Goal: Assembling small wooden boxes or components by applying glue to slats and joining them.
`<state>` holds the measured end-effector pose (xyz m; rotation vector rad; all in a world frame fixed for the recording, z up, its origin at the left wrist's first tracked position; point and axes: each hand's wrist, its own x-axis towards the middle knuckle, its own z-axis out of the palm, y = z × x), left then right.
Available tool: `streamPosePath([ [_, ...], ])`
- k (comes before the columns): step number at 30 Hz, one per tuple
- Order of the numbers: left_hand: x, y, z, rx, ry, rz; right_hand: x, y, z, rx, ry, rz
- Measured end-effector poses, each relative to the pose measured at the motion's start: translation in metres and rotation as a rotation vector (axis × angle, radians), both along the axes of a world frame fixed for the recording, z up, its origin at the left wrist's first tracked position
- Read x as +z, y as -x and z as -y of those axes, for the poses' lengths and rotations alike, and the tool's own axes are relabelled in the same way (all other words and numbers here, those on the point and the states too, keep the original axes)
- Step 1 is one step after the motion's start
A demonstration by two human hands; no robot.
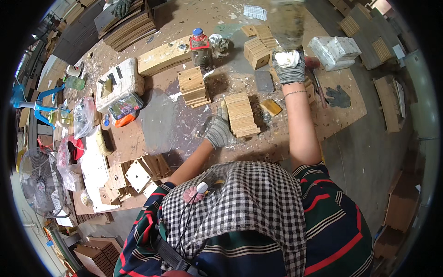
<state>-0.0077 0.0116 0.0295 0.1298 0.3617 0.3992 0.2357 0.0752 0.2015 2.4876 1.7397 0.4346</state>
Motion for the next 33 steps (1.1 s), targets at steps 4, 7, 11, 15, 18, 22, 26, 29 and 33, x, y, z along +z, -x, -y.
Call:
streamPosePath([
  [4, -0.011, -0.004, 0.001, 0.075, -0.025, -0.038, 0.011, -0.011, -0.023, 0.399, -0.483, -0.553],
  [7, -0.016, -0.006, 0.005, 0.103, -0.044, -0.035, 0.019, -0.026, -0.046, 0.794, -0.965, -1.102],
  [11, -0.039, -0.004, 0.008, 0.196, -0.742, -0.188, 0.002, 0.011, -0.065, 0.529, -0.628, -0.552],
  [15, -0.007, -0.005, 0.002, 0.12, 0.015, -0.032, -0.012, 0.021, -0.074, 0.418, -0.352, -0.412],
  [18, 0.001, 0.0, 0.002, 0.095, -0.154, -0.049, -0.033, 0.021, -0.08, 0.343, -0.201, -0.395],
  [22, 0.012, -0.001, 0.003, 0.079, -0.007, -0.012, -0.033, 0.024, -0.087, 0.331, -0.135, -0.414],
  [26, -0.014, -0.001, 0.0, 0.099, -0.019, 0.094, -0.031, 0.026, -0.095, 0.326, -0.089, -0.464],
  [29, -0.018, -0.002, 0.0, 0.111, -0.032, 0.105, -0.02, 0.024, -0.091, 0.325, -0.115, -0.539],
  [33, -0.01, -0.004, 0.003, 0.131, -0.063, 0.045, -0.024, 0.018, -0.084, 0.313, -0.257, -0.439],
])
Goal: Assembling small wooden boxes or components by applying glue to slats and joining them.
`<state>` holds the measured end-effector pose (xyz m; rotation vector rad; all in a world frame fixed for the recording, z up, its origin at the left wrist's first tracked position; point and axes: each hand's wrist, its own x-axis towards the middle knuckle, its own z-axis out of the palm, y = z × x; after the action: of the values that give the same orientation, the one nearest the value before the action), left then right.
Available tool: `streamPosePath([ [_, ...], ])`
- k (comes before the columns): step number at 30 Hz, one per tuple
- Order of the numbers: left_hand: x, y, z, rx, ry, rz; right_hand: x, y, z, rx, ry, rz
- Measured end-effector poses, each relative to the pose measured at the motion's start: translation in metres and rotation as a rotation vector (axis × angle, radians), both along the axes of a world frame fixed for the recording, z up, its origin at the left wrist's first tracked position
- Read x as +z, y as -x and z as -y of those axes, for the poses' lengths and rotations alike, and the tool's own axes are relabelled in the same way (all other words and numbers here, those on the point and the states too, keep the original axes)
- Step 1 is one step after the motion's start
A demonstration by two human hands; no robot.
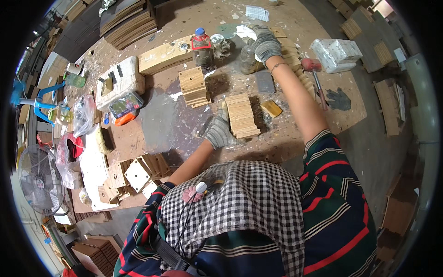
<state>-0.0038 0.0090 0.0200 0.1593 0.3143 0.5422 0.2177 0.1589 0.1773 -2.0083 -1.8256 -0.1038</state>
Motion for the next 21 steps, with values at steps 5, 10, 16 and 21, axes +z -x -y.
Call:
streamPosePath([
  [5, 0.001, 0.0, 0.0, 0.01, 0.007, -0.072, 0.01, 0.007, 0.026, 0.2, -0.389, -0.217],
  [10, 0.002, -0.003, 0.001, -0.031, -0.011, -0.1, -0.009, 0.049, 0.073, 0.44, -0.225, -0.421],
  [16, -0.053, 0.011, -0.001, -0.068, -1.259, -0.642, -0.055, 0.104, 0.102, 0.419, 0.107, -0.066],
  [21, -0.03, 0.015, -0.001, 0.019, -1.943, -1.039, -0.098, 0.113, 0.14, 0.467, 0.311, 0.092],
])
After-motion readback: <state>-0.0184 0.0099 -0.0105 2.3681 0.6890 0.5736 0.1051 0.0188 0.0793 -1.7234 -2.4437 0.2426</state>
